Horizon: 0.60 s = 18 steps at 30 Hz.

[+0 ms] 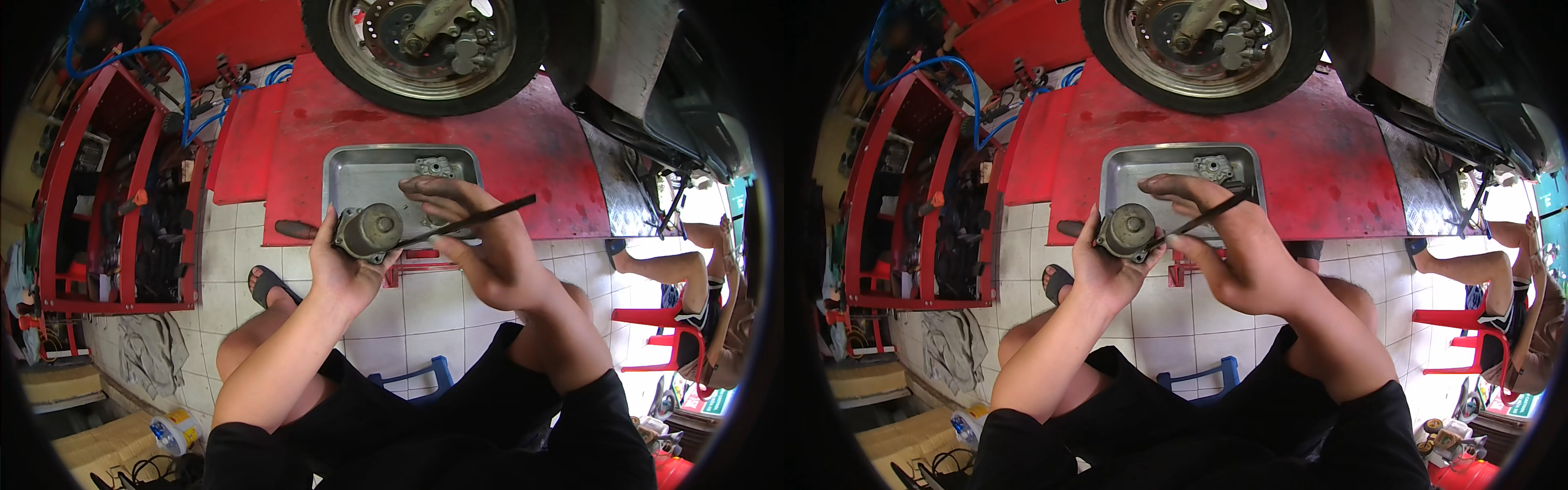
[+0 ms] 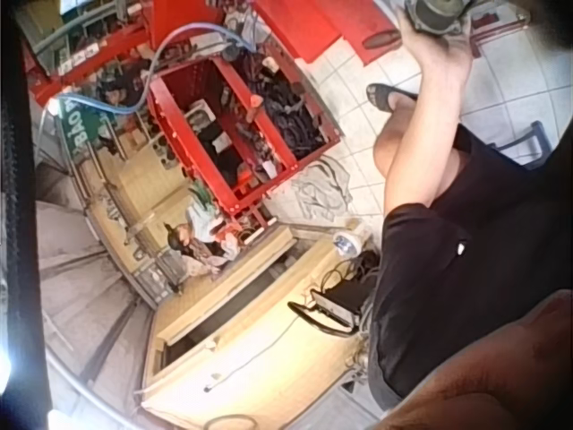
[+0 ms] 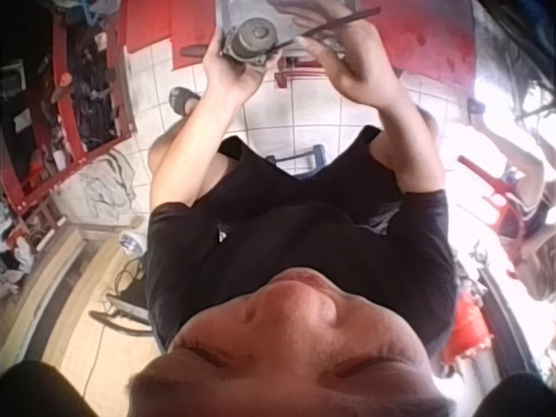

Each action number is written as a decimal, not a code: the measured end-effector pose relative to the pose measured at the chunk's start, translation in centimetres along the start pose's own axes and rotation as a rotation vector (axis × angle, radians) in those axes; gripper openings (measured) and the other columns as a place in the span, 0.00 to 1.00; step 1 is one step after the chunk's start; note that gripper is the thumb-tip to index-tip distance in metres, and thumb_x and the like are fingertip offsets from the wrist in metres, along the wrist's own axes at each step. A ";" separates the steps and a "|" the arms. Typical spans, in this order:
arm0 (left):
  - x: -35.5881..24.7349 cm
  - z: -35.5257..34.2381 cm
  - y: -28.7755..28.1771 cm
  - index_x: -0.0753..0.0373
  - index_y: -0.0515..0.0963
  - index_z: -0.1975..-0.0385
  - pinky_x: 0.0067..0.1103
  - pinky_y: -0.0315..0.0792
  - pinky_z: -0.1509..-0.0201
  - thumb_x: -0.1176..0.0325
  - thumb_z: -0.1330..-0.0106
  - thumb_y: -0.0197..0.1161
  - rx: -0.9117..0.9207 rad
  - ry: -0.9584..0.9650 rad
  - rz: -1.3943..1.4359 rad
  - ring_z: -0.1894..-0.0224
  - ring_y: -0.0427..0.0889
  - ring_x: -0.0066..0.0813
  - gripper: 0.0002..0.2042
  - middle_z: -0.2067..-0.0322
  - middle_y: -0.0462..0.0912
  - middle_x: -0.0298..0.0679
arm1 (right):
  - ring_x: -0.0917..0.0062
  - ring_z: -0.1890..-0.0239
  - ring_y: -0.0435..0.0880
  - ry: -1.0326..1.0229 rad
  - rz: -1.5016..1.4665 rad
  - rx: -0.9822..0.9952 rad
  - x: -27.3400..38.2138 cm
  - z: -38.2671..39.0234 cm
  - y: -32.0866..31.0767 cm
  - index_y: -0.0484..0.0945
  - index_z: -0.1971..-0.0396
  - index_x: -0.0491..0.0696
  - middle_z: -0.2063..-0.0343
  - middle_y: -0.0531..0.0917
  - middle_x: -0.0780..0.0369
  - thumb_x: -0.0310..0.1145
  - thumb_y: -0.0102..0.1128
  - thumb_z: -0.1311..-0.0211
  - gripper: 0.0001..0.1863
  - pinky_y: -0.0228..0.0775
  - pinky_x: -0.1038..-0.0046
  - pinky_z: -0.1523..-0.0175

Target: The person disassembles and cleans small motorcycle engine components using a screwdriver and a brush. They remove parts from a cylindrical housing, place them in a metal tray, and scrub them before reassembling the housing.

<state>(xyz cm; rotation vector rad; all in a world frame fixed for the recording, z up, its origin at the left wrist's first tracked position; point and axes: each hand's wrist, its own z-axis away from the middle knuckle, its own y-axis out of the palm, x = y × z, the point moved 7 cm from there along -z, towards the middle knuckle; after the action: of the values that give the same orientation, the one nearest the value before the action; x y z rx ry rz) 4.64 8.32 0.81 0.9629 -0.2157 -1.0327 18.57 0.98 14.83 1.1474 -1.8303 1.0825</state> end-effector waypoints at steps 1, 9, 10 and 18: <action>0.0 0.0 0.1 0.59 0.71 0.38 0.41 0.67 0.34 0.42 0.23 0.44 -0.010 0.004 0.006 0.40 0.74 0.44 0.28 0.42 0.76 0.46 | 0.65 0.52 0.87 0.023 -0.122 -0.001 -0.2 0.0 0.0 0.83 0.52 0.41 0.53 0.86 0.56 0.18 0.66 0.43 0.17 0.79 0.71 0.53; -0.1 -0.5 -0.7 0.57 0.69 0.37 0.44 0.64 0.32 0.42 0.24 0.44 0.013 -0.009 -0.010 0.38 0.73 0.44 0.28 0.40 0.74 0.44 | 0.66 0.52 0.88 0.052 0.102 -0.011 -0.5 0.4 -0.5 0.85 0.61 0.39 0.54 0.86 0.57 0.16 0.65 0.43 0.10 0.81 0.70 0.50; 0.0 -0.6 -0.7 0.59 0.70 0.38 0.43 0.68 0.35 0.42 0.23 0.44 0.016 -0.003 -0.013 0.41 0.75 0.46 0.28 0.42 0.75 0.47 | 0.67 0.55 0.89 0.029 -0.022 -0.139 0.1 0.0 0.0 0.85 0.63 0.39 0.58 0.87 0.58 0.17 0.67 0.44 0.08 0.81 0.70 0.51; 0.2 -0.7 -0.7 0.57 0.67 0.35 0.46 0.55 0.27 0.42 0.23 0.43 0.043 -0.040 0.001 0.31 0.68 0.40 0.28 0.35 0.72 0.42 | 0.68 0.62 0.91 -0.055 0.101 0.013 -0.4 1.0 -0.3 0.84 0.61 0.41 0.64 0.89 0.57 0.18 0.72 0.47 0.13 0.82 0.73 0.59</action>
<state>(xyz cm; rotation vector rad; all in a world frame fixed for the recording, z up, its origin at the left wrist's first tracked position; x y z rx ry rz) 4.66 8.46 -0.20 0.9812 -0.2728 -1.0507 18.89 0.16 14.19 1.1126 -1.9451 1.1309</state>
